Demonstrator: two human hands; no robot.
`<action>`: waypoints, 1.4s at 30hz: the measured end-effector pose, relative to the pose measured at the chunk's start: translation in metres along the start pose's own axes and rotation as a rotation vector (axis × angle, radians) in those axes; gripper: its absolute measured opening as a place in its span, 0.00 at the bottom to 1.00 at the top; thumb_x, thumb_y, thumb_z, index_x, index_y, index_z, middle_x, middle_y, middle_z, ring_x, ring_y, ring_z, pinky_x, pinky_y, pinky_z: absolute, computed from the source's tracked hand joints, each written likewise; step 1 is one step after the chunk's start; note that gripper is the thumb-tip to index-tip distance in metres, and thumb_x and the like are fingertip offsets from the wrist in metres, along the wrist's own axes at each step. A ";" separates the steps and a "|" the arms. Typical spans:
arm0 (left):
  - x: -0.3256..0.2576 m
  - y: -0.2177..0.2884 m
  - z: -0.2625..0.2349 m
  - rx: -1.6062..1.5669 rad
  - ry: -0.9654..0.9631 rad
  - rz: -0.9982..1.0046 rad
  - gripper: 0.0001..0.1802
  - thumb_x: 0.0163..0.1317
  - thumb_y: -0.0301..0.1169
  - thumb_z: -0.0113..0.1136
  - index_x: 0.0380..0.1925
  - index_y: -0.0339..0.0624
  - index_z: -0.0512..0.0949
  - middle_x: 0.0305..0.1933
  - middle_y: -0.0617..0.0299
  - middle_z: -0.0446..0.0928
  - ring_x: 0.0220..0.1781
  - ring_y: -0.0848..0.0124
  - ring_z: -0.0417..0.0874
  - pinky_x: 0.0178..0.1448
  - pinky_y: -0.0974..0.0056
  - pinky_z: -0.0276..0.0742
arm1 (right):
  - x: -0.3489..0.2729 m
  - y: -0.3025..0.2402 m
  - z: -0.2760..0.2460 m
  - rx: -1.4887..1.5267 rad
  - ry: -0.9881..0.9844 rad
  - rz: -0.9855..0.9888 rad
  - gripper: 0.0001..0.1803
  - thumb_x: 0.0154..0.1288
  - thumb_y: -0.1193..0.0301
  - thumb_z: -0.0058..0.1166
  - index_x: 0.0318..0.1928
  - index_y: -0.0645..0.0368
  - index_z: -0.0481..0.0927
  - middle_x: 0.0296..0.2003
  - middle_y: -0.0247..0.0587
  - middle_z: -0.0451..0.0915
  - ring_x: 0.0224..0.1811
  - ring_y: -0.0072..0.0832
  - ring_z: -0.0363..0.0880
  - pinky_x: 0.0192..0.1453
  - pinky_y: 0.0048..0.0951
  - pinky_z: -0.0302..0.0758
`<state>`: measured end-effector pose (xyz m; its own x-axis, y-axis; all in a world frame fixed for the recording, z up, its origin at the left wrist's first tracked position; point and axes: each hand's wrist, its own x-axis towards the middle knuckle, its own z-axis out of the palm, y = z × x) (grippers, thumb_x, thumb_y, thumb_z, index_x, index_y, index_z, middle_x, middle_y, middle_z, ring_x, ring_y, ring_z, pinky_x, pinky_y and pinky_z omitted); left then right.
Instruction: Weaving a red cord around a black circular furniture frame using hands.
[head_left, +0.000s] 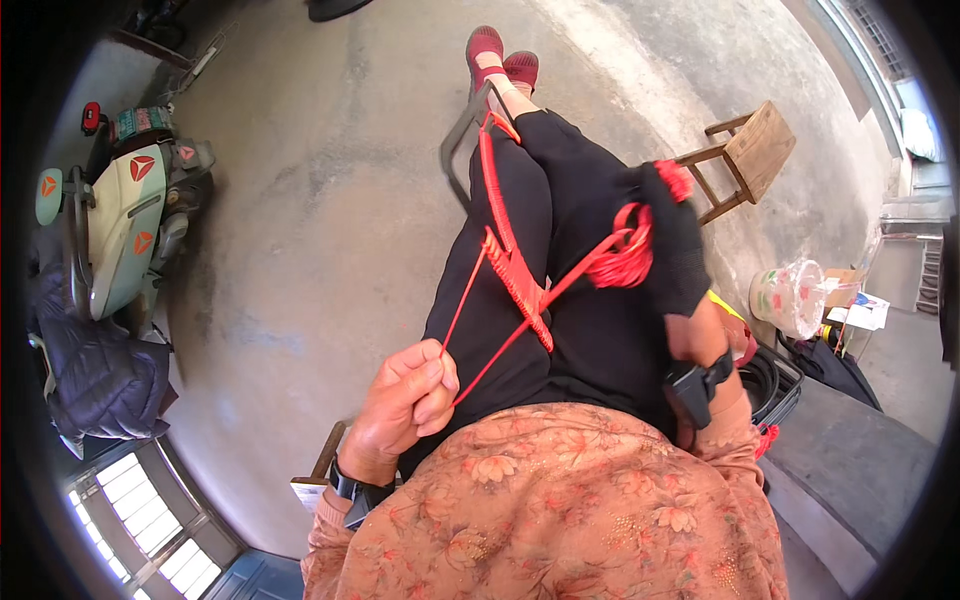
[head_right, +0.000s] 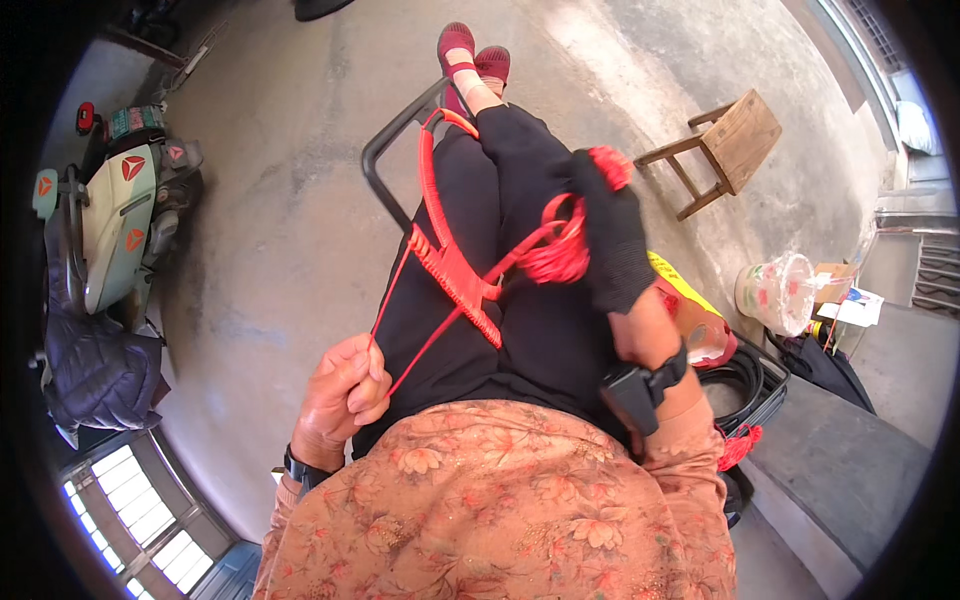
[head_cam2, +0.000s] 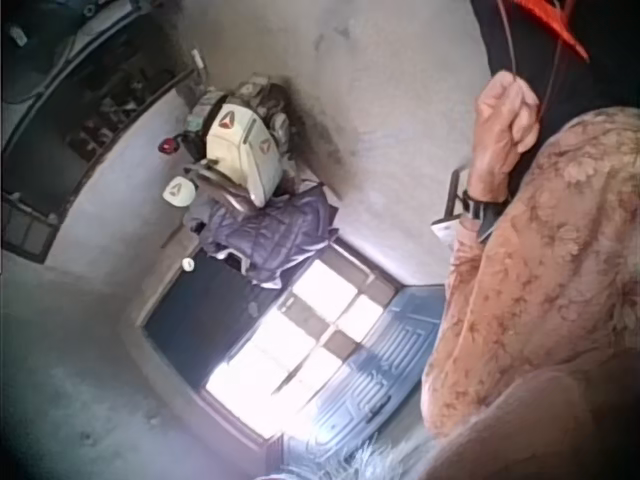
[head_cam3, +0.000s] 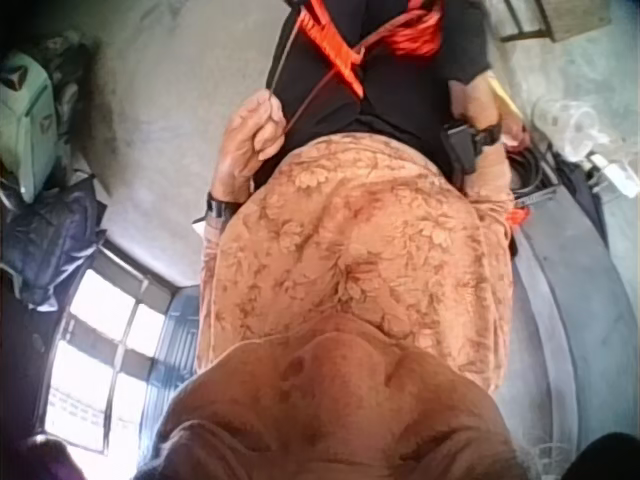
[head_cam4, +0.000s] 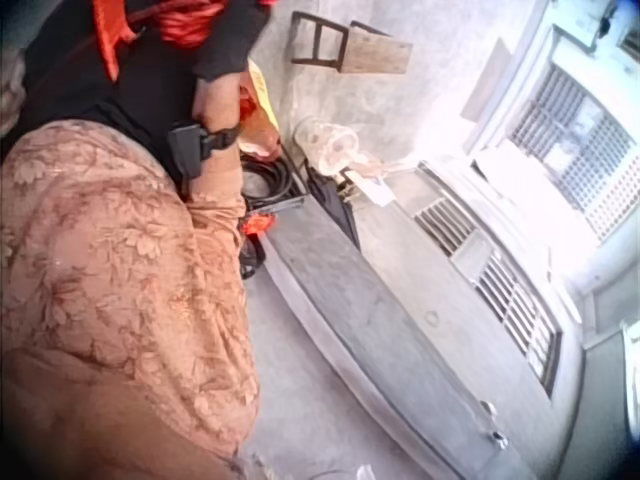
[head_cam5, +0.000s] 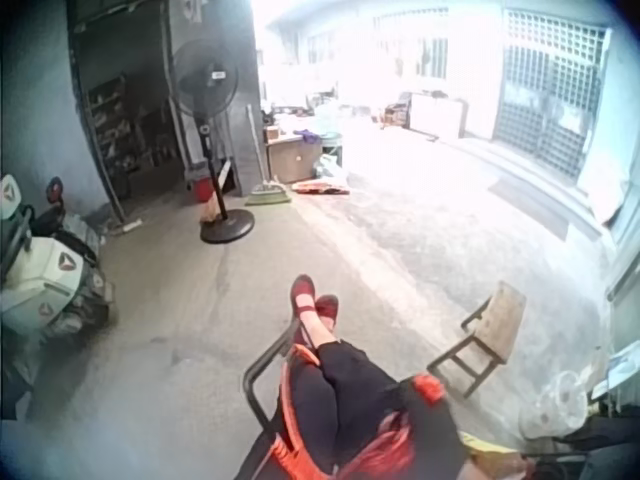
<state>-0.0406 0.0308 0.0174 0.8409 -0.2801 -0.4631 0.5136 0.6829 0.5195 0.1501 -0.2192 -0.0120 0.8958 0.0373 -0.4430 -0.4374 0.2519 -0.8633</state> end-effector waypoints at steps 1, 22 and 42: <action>0.003 0.005 0.004 0.066 -0.005 0.096 0.13 0.73 0.35 0.50 0.35 0.35 0.72 0.18 0.65 0.65 0.16 0.77 0.62 0.16 0.73 0.59 | 0.003 -0.010 -0.011 -0.185 -0.060 -0.086 0.18 0.71 0.58 0.50 0.43 0.61 0.81 0.25 0.32 0.76 0.28 0.18 0.76 0.34 0.23 0.73; 0.110 0.040 -0.001 0.089 0.238 0.422 0.19 0.71 0.39 0.55 0.56 0.42 0.73 0.47 0.60 0.81 0.43 0.71 0.81 0.44 0.67 0.78 | -0.020 0.002 0.050 -0.822 -0.321 -0.706 0.31 0.53 0.75 0.63 0.60 0.56 0.72 0.51 0.48 0.77 0.53 0.44 0.78 0.54 0.36 0.77; 0.008 0.087 -0.017 0.635 0.581 0.533 0.16 0.73 0.41 0.49 0.46 0.37 0.73 0.23 0.65 0.72 0.15 0.81 0.67 0.15 0.76 0.61 | -0.075 -0.042 0.014 -0.403 -1.102 -0.398 0.07 0.63 0.75 0.59 0.41 0.63 0.83 0.34 0.41 0.83 0.32 0.28 0.82 0.39 0.26 0.78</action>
<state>0.0075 0.0992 0.0464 0.8608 0.4438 -0.2492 0.2336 0.0906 0.9681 0.1024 -0.2193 0.0605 0.4757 0.8687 0.1384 0.0623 0.1236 -0.9904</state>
